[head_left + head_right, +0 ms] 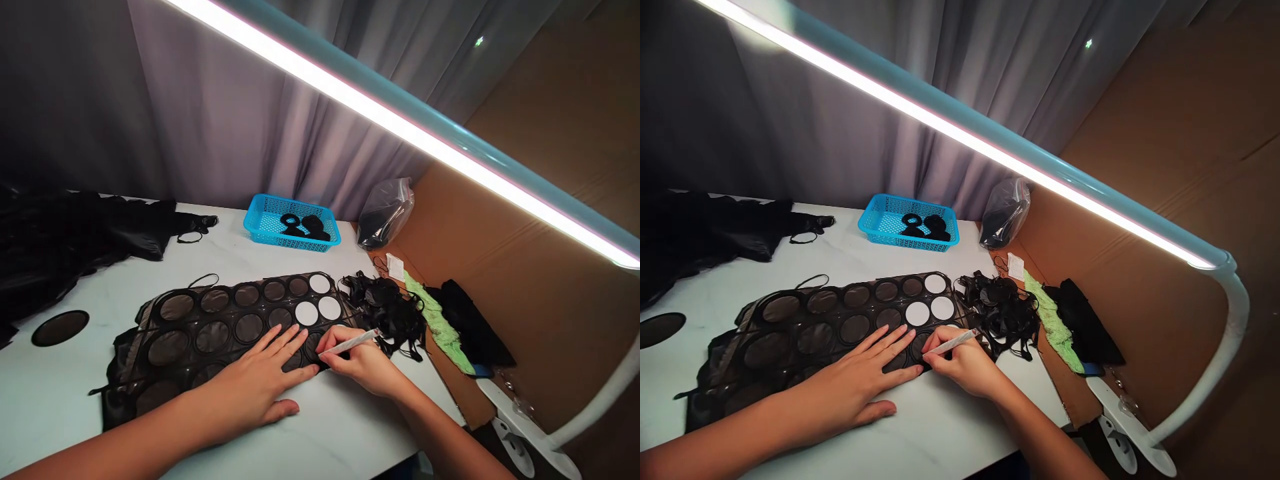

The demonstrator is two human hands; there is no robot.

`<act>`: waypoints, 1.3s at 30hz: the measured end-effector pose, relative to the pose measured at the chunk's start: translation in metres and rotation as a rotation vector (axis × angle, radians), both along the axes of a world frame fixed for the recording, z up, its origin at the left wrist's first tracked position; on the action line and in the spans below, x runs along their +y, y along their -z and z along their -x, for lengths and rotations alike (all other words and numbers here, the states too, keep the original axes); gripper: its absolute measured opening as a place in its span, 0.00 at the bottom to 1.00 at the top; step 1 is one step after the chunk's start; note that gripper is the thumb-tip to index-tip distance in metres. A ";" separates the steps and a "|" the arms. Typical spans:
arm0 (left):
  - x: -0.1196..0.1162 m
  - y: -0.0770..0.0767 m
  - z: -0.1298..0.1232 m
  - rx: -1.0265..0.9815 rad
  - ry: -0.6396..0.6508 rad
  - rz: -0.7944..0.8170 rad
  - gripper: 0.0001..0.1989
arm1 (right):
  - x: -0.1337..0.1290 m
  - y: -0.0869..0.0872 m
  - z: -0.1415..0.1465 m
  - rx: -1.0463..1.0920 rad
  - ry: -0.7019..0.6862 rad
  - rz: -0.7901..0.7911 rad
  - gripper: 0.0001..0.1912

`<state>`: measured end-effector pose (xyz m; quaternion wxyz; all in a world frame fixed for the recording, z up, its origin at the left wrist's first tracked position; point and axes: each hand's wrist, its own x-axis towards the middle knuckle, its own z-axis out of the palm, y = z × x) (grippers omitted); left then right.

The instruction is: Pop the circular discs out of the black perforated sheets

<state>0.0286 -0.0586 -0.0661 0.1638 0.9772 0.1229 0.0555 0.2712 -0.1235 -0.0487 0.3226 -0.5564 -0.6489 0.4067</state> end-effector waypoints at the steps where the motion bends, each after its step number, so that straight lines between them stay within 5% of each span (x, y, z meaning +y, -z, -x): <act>1: 0.000 0.000 0.000 0.004 0.001 -0.004 0.32 | 0.000 -0.001 0.000 -0.013 -0.003 -0.003 0.10; 6: -0.001 0.003 0.001 -0.046 -0.006 -0.019 0.32 | -0.009 0.002 0.013 -0.166 -0.053 -0.141 0.10; 10: -0.003 0.006 0.003 -0.063 -0.018 0.007 0.33 | -0.014 0.007 0.013 -0.592 -0.141 -0.394 0.05; 12: -0.004 0.005 0.004 -0.063 -0.023 0.029 0.32 | -0.003 0.003 -0.005 -0.764 -0.030 -0.412 0.05; 14: -0.006 -0.001 0.005 -0.033 -0.030 0.056 0.31 | 0.018 -0.005 -0.030 -0.822 0.273 -0.379 0.08; 17: -0.005 -0.011 0.005 0.030 -0.014 0.090 0.32 | 0.055 -0.017 -0.055 -0.599 0.444 -0.346 0.09; 22: 0.024 -0.011 -0.007 0.000 -0.134 0.021 0.33 | 0.100 -0.016 -0.028 -0.147 0.119 -0.261 0.09; 25: 0.048 0.002 -0.015 -0.036 -0.307 -0.065 0.31 | 0.118 -0.011 -0.011 -0.028 -0.058 -0.167 0.08; 29: 0.060 0.013 -0.015 -0.046 -0.350 -0.092 0.29 | 0.132 -0.007 -0.012 0.038 -0.252 -0.043 0.07; 39: 0.058 0.020 -0.012 -0.055 -0.345 -0.111 0.29 | 0.139 0.000 -0.016 -0.006 -0.317 -0.023 0.07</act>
